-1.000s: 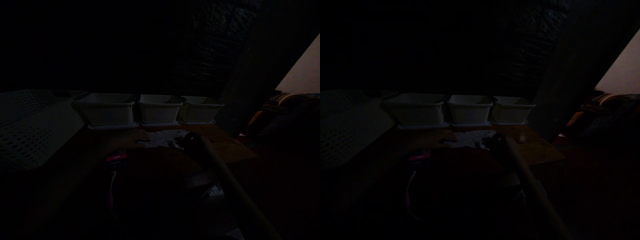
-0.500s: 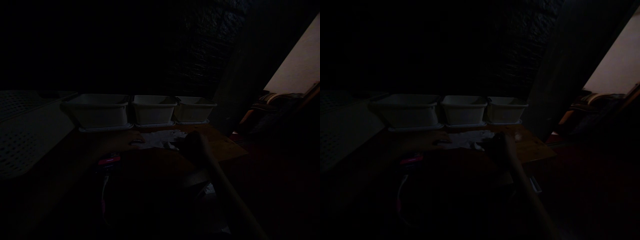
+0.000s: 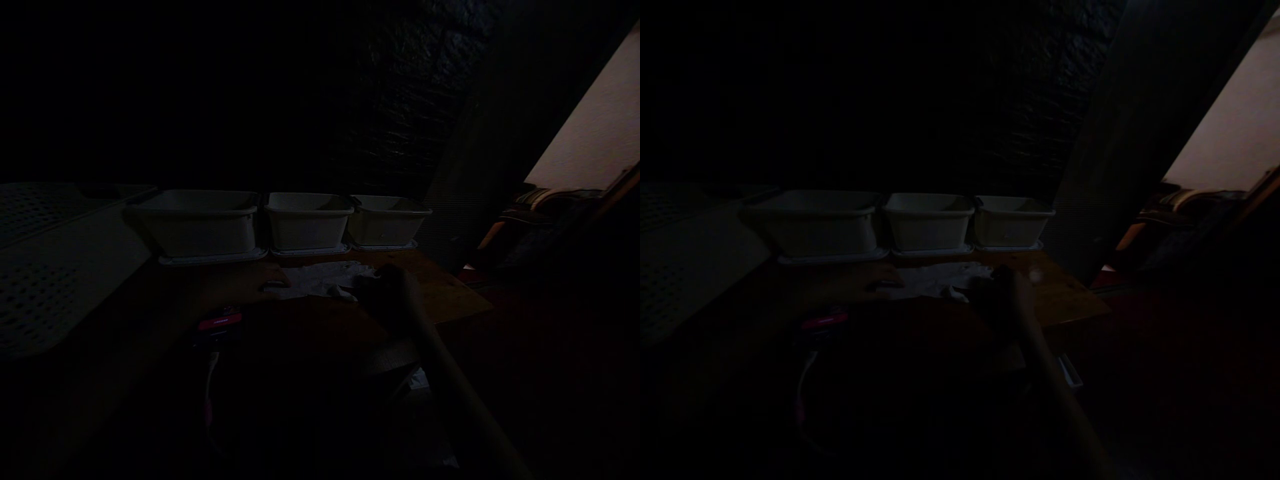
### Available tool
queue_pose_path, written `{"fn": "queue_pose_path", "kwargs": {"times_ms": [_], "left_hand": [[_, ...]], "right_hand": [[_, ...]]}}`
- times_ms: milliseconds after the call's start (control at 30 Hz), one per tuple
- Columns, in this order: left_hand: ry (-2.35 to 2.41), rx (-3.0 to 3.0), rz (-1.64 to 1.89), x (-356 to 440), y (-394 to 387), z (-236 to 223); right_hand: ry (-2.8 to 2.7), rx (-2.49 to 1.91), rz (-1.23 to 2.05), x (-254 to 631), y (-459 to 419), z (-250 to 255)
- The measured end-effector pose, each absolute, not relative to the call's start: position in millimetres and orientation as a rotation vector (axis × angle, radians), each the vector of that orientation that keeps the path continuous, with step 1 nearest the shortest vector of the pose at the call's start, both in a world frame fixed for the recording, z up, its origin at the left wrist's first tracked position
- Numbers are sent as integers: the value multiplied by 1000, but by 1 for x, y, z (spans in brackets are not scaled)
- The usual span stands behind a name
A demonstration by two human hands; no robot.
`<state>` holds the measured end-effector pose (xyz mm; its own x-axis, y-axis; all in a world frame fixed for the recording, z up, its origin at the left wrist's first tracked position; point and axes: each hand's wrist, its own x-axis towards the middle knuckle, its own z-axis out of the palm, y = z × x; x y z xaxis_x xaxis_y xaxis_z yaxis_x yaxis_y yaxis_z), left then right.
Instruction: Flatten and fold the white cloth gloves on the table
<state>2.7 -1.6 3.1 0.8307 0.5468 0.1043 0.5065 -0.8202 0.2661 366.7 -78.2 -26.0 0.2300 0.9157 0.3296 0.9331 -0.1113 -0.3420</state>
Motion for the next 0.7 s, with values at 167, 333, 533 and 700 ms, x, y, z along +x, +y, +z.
{"fn": "queue_pose_path", "kwargs": {"times_ms": [167,333,533,700], "left_hand": [[791,2799,257,1,0,0],[790,2817,243,2,-3,4],[790,2799,264,2,-1,2],[783,2817,262,0,3,-3]], "right_hand": [[-1652,-1968,-13,366,-76,-30],[-1684,-2022,-45,362,-79,-33],[-1544,-2001,33,362,-78,-37],[-1501,-1970,64,364,-77,-41]]}}
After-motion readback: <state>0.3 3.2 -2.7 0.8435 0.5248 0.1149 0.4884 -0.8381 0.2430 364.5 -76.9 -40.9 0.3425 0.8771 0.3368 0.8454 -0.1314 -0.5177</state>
